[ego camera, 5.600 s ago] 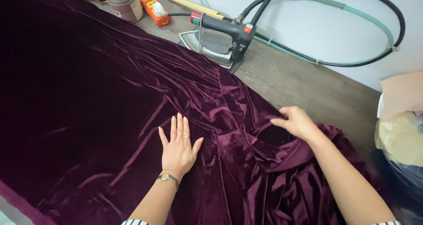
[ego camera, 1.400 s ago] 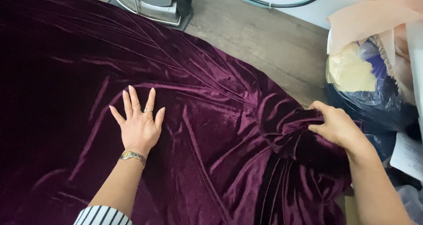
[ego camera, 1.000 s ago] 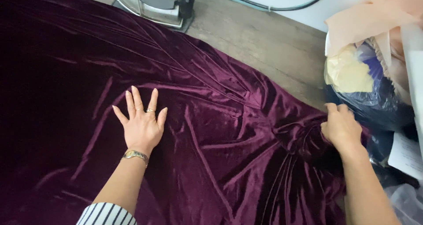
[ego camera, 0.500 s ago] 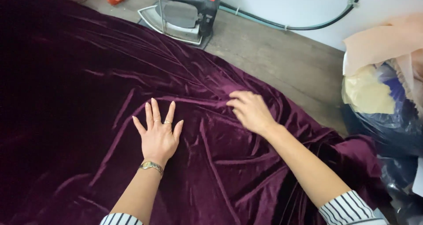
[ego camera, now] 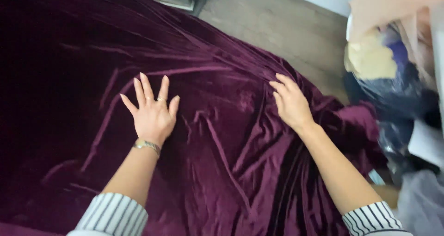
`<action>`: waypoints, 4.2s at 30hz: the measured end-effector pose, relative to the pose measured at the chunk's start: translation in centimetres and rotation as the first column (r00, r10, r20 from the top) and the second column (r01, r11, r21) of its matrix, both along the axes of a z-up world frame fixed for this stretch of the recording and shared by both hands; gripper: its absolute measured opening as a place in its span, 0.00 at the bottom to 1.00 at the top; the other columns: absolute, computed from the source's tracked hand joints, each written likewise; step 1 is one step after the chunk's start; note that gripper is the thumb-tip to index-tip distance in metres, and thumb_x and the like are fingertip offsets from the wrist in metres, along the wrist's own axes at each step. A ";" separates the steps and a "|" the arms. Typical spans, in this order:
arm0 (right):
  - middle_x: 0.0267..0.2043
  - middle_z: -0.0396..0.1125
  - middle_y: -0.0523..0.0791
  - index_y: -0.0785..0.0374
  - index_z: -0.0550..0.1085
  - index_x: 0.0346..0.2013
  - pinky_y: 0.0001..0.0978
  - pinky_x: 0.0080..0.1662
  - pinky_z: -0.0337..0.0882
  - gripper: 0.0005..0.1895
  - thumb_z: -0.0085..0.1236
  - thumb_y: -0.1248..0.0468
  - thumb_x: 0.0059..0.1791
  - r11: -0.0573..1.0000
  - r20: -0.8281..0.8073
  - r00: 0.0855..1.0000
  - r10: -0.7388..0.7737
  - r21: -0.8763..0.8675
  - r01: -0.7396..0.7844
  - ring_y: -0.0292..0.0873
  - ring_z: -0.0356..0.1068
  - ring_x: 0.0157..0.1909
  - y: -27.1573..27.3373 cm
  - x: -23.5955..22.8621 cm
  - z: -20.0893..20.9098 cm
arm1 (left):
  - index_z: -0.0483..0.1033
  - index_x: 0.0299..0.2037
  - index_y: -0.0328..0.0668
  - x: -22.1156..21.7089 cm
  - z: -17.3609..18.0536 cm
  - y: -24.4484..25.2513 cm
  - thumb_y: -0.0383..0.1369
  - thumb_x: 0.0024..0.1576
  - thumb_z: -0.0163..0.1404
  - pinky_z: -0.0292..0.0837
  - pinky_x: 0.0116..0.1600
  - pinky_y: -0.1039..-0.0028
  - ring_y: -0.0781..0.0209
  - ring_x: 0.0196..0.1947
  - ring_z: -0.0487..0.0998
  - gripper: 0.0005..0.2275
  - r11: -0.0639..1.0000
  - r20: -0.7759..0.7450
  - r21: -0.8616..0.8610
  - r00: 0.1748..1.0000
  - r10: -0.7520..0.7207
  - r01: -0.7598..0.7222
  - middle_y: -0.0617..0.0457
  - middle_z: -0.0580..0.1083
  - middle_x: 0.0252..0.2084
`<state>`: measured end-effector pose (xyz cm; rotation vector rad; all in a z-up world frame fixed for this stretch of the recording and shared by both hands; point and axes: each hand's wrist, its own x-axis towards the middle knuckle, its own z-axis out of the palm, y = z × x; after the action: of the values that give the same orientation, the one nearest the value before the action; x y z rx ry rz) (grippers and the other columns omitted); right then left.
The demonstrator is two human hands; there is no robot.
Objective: Smoothing and aligning the edges of a large piece of purple velvet fabric on a work table to prepare it for sewing.
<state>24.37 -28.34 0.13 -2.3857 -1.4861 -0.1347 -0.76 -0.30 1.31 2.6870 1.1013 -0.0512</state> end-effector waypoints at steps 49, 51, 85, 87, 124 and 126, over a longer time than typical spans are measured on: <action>0.39 0.66 0.40 0.57 0.72 0.35 0.34 0.47 0.70 0.04 0.51 0.67 0.47 0.990 -0.096 0.995 -0.016 -0.139 0.002 0.43 0.69 0.45 -27.0 -34.8 6.7 | 0.76 0.36 0.52 -23.9 -0.5 -20.3 0.36 0.54 0.51 0.64 0.41 0.70 0.61 0.39 0.70 0.04 0.642 0.438 0.132 0.536 -0.721 0.755 0.60 0.69 0.38; 0.40 0.65 0.41 0.57 0.70 0.36 0.36 0.44 0.69 0.04 0.50 0.66 0.46 0.985 -0.106 0.993 0.042 -0.164 -0.059 0.45 0.68 0.43 -27.9 -35.6 6.5 | 0.75 0.34 0.50 -23.9 -0.5 -21.4 0.35 0.54 0.50 0.64 0.39 0.70 0.61 0.38 0.70 0.03 0.580 0.424 0.080 0.498 -0.756 0.811 0.60 0.68 0.38; 0.37 0.66 0.42 0.57 0.75 0.36 0.35 0.44 0.69 0.09 0.56 0.71 0.43 0.991 0.114 0.986 -0.123 -0.042 0.128 0.45 0.67 0.42 -35.5 -36.2 4.5 | 0.66 0.24 0.49 -23.8 -4.8 -27.4 0.38 0.46 0.50 0.62 0.34 0.71 0.59 0.32 0.69 0.07 0.388 0.337 0.169 0.317 -0.887 0.906 0.57 0.64 0.27; 0.35 0.65 0.41 0.55 0.76 0.34 0.35 0.44 0.69 0.09 0.58 0.70 0.40 0.991 0.130 0.984 -0.121 -0.043 0.127 0.44 0.66 0.40 -36.2 -36.5 4.5 | 0.67 0.24 0.49 -23.8 -4.9 -27.1 0.37 0.47 0.50 0.62 0.34 0.71 0.58 0.33 0.69 0.06 0.364 0.366 0.143 0.293 -0.883 0.920 0.57 0.64 0.27; 0.35 0.63 0.43 0.57 0.69 0.25 0.39 0.44 0.66 0.02 0.52 0.68 0.40 0.984 0.247 0.957 -0.155 -0.044 0.171 0.47 0.66 0.40 -37.7 -33.9 3.3 | 0.69 0.34 0.55 -22.2 -0.1 -29.5 0.44 0.48 0.55 0.66 0.42 0.67 0.58 0.41 0.71 0.11 0.465 0.216 -0.093 0.474 -0.854 0.880 0.60 0.67 0.34; 0.32 0.61 0.43 0.56 0.67 0.21 0.39 0.42 0.65 0.04 0.50 0.68 0.39 0.983 0.229 0.959 -0.169 -0.030 0.181 0.48 0.65 0.38 -38.7 -34.2 2.9 | 0.69 0.33 0.56 -22.0 0.2 -29.5 0.43 0.48 0.56 0.66 0.41 0.66 0.59 0.41 0.71 0.10 0.461 0.207 -0.136 0.480 -0.852 0.877 0.61 0.67 0.33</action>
<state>-9.78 -67.08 3.04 -2.6139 -1.3822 -0.4283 -22.77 -29.75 1.54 2.6674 -0.4236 -0.1853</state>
